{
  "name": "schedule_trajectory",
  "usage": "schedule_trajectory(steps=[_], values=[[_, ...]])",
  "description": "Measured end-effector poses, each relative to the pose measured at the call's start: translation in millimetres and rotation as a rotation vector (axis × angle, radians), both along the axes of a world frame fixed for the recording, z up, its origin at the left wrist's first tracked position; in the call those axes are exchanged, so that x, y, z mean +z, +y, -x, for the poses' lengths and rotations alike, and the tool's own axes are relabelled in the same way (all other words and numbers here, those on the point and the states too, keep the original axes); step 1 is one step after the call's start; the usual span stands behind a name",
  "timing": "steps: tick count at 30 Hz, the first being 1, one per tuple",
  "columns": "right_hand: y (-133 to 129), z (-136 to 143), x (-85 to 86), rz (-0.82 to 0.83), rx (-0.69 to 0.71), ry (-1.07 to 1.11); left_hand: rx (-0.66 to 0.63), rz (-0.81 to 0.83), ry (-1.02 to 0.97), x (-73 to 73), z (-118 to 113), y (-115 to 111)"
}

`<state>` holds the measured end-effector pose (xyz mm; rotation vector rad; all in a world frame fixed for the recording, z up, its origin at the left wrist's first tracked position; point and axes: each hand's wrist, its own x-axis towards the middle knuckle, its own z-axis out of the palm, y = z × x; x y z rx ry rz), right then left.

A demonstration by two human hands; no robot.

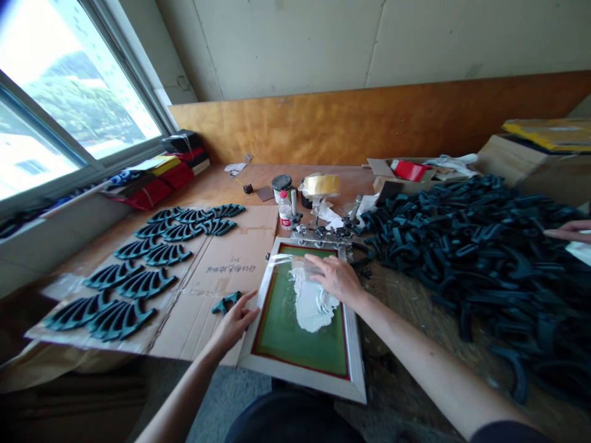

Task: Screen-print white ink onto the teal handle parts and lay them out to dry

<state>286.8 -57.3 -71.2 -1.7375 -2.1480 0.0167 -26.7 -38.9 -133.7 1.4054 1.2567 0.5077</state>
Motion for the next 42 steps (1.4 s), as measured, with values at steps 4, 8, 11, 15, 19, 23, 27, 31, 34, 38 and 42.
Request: schedule_trajectory(steps=[4,8,11,15,19,23,27,31,34,38,42], values=[[18.0,-40.9,19.4,-0.101,-0.259,-0.012,0.053,0.043,-0.142,60.1,-3.0,4.6],[-5.4,-79.7,3.8,-0.078,-0.473,0.094,0.142,-0.110,-0.358,122.8,-22.3,25.3],[-30.7,-65.7,-34.8,0.068,-0.368,0.056,0.124,-0.226,-0.538,154.4,-45.5,52.4],[-51.3,-18.0,-81.6,0.160,-0.242,-0.062,0.211,-0.276,-0.657,158.3,-71.3,65.1],[-57.7,20.8,-83.3,0.233,-0.344,0.019,0.232,0.039,-0.515,100.7,-85.5,9.7],[-68.8,72.4,-61.8,0.008,-0.219,0.128,0.093,0.533,-0.404,32.5,-94.6,-58.9],[-59.3,64.7,-53.4,-0.026,0.096,0.218,0.348,0.528,-0.477,5.6,-72.7,-55.7],[-14.2,-54.8,-64.4,0.007,-0.317,0.191,0.565,0.366,-0.174,-22.0,6.6,-12.9],[15.1,-142.8,-80.0,0.070,-0.402,0.166,0.651,0.321,0.112,-54.9,67.2,3.8],[35.6,-187.7,-107.0,0.194,-0.210,0.191,0.376,0.230,0.616,-75.2,92.9,3.3],[52.2,-203.5,-135.7,0.244,-0.089,0.207,0.203,0.046,0.829,-62.9,81.2,8.9]])
